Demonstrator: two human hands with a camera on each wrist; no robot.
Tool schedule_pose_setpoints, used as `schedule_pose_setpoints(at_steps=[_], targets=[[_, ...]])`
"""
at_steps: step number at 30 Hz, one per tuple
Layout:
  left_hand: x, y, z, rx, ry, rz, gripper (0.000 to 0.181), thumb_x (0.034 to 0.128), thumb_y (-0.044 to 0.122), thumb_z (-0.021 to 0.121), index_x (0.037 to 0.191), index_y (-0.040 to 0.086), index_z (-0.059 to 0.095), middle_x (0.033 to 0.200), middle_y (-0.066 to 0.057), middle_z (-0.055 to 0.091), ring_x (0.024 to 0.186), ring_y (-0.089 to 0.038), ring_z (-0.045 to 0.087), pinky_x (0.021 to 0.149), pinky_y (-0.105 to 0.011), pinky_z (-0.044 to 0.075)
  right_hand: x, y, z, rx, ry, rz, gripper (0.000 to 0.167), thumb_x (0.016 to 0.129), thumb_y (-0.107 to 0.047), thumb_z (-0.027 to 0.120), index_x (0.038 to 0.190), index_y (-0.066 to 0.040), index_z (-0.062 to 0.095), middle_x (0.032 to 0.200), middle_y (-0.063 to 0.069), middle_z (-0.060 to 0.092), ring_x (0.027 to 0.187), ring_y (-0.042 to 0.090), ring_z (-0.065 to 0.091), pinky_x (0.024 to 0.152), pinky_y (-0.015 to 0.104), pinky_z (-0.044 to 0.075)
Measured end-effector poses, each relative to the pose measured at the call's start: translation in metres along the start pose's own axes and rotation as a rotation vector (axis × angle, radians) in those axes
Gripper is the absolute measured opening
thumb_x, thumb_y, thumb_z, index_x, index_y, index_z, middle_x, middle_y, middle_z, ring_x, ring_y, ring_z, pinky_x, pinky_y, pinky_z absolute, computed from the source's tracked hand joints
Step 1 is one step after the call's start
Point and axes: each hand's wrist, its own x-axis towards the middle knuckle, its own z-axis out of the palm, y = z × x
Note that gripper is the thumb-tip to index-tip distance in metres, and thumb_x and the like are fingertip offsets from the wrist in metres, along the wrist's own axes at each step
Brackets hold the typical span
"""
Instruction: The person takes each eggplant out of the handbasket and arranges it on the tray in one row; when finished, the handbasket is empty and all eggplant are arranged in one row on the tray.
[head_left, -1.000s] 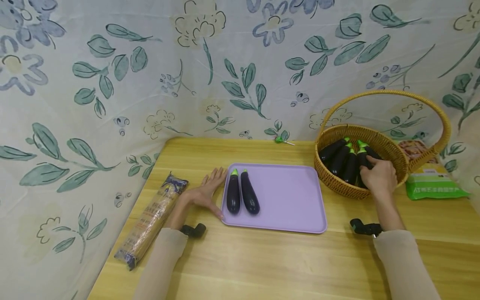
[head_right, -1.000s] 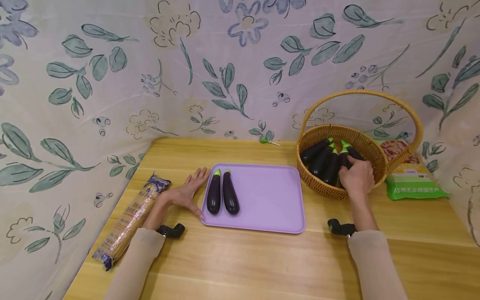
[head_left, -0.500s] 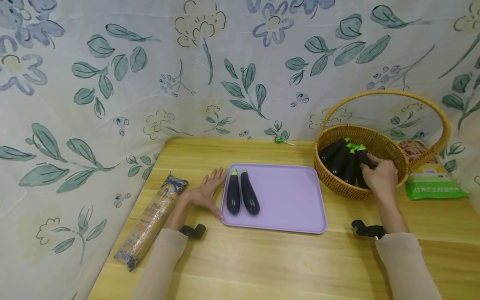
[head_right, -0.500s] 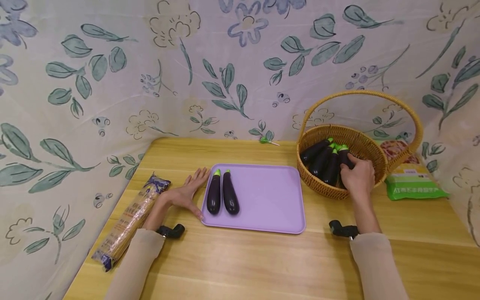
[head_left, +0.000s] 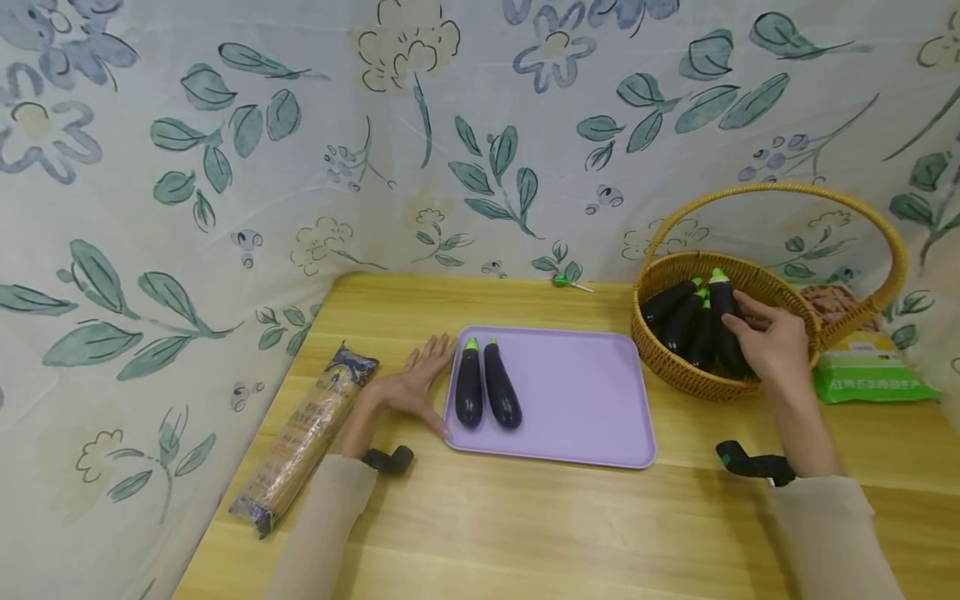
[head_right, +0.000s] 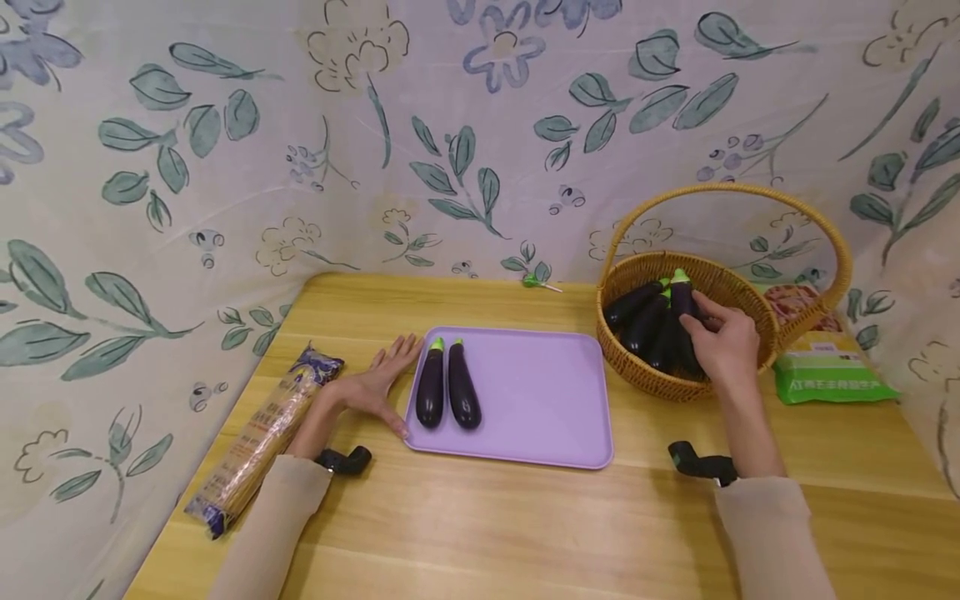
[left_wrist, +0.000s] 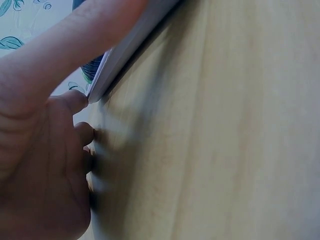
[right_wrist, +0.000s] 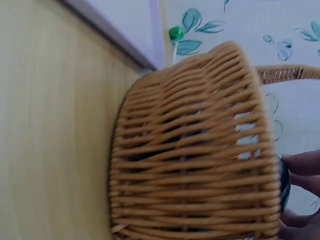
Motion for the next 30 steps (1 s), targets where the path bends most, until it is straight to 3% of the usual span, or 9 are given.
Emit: schedule_pose_setpoints(at_steps=[4, 7, 10, 12, 14, 17, 21, 25, 30], targets=[[0.000, 0.001, 0.000, 0.004, 0.001, -0.002, 0.159, 0.0585, 0.049, 0.099, 0.166, 0.014, -0.013, 0.170, -0.018, -0.025, 0.157, -0.038, -0.027, 0.127, -0.060, -0.017, -0.013, -0.011, -0.003, 0.027, -0.007, -0.027, 0.058, 0.104, -0.052, 0.051, 0.158, -0.034, 0.038, 0.162, 0.017, 0.038, 0.145, 0.041, 0.039, 0.113, 0.060, 0.046], [0.001, 0.000, 0.000, 0.008, 0.002, -0.001, 0.159, 0.0584, 0.049, 0.099, 0.166, 0.014, -0.012, 0.170, -0.018, -0.025, 0.158, -0.037, -0.026, 0.127, -0.060, -0.017, -0.026, -0.018, -0.006, 0.057, -0.033, -0.049, 0.059, 0.103, -0.053, 0.054, 0.157, -0.036, 0.040, 0.142, -0.006, 0.051, 0.133, 0.027, 0.046, 0.112, 0.059, 0.044], [0.000, -0.001, 0.001, 0.005, 0.003, 0.004, 0.158, 0.0585, 0.049, 0.099, 0.166, 0.014, -0.012, 0.170, -0.018, -0.025, 0.158, -0.038, -0.026, 0.127, -0.060, -0.017, -0.037, -0.025, -0.010, 0.116, -0.077, -0.068, 0.058, 0.102, -0.049, 0.059, 0.156, -0.035, 0.043, 0.119, -0.030, 0.045, 0.115, 0.004, 0.050, 0.104, 0.031, 0.052], [0.000, -0.001, 0.001, 0.004, 0.000, 0.004, 0.158, 0.0588, 0.049, 0.099, 0.166, 0.014, -0.012, 0.170, -0.018, -0.026, 0.158, -0.037, -0.026, 0.127, -0.060, -0.017, -0.044, -0.028, -0.010, 0.148, -0.109, -0.087, 0.059, 0.101, -0.046, 0.061, 0.156, -0.033, 0.045, 0.116, -0.031, 0.048, 0.104, -0.009, 0.050, 0.090, 0.014, 0.053], [0.000, -0.001, 0.001, 0.004, -0.003, 0.002, 0.158, 0.0591, 0.049, 0.099, 0.166, 0.014, -0.013, 0.170, -0.018, -0.026, 0.157, -0.037, -0.027, 0.127, -0.060, -0.017, -0.050, -0.032, -0.007, 0.163, -0.145, -0.114, 0.059, 0.101, -0.043, 0.063, 0.156, -0.029, 0.046, 0.115, -0.030, 0.050, 0.100, -0.013, 0.052, 0.073, 0.003, 0.050], [0.000, -0.001, 0.000, 0.001, -0.006, -0.001, 0.159, 0.0590, 0.050, 0.099, 0.165, 0.013, -0.013, 0.169, -0.018, -0.027, 0.157, -0.037, -0.027, 0.127, -0.060, -0.017, -0.061, -0.038, 0.003, 0.150, -0.214, -0.162, 0.060, 0.102, -0.041, 0.063, 0.157, -0.026, 0.045, 0.119, -0.028, 0.052, 0.101, -0.014, 0.054, 0.076, 0.005, 0.053], [0.000, -0.002, 0.000, 0.001, -0.002, 0.005, 0.159, 0.0582, 0.050, 0.099, 0.166, 0.013, -0.012, 0.170, -0.019, -0.026, 0.157, -0.038, -0.027, 0.127, -0.061, -0.017, -0.074, -0.049, 0.024, 0.103, -0.290, -0.233, 0.058, 0.103, -0.040, 0.062, 0.157, -0.023, 0.047, 0.137, -0.007, 0.055, 0.107, -0.008, 0.054, 0.079, 0.007, 0.053], [0.000, -0.002, 0.001, 0.014, 0.006, 0.015, 0.159, 0.0584, 0.051, 0.099, 0.166, 0.012, -0.012, 0.170, -0.020, -0.025, 0.157, -0.039, -0.026, 0.127, -0.062, -0.016, -0.082, -0.060, 0.051, 0.082, -0.345, -0.274, 0.053, 0.104, -0.035, 0.064, 0.153, -0.019, 0.052, 0.149, 0.015, 0.055, 0.110, 0.007, 0.057, 0.080, 0.011, 0.054], [0.000, -0.002, 0.000, 0.018, -0.006, 0.003, 0.159, 0.0588, 0.050, 0.099, 0.165, 0.014, -0.013, 0.170, -0.018, -0.026, 0.157, -0.037, -0.027, 0.127, -0.060, -0.017, -0.085, -0.068, 0.086, 0.094, -0.432, -0.255, 0.050, 0.103, -0.028, 0.065, 0.151, -0.018, 0.055, 0.152, 0.018, 0.056, 0.121, 0.029, 0.060, 0.086, 0.019, 0.054]])
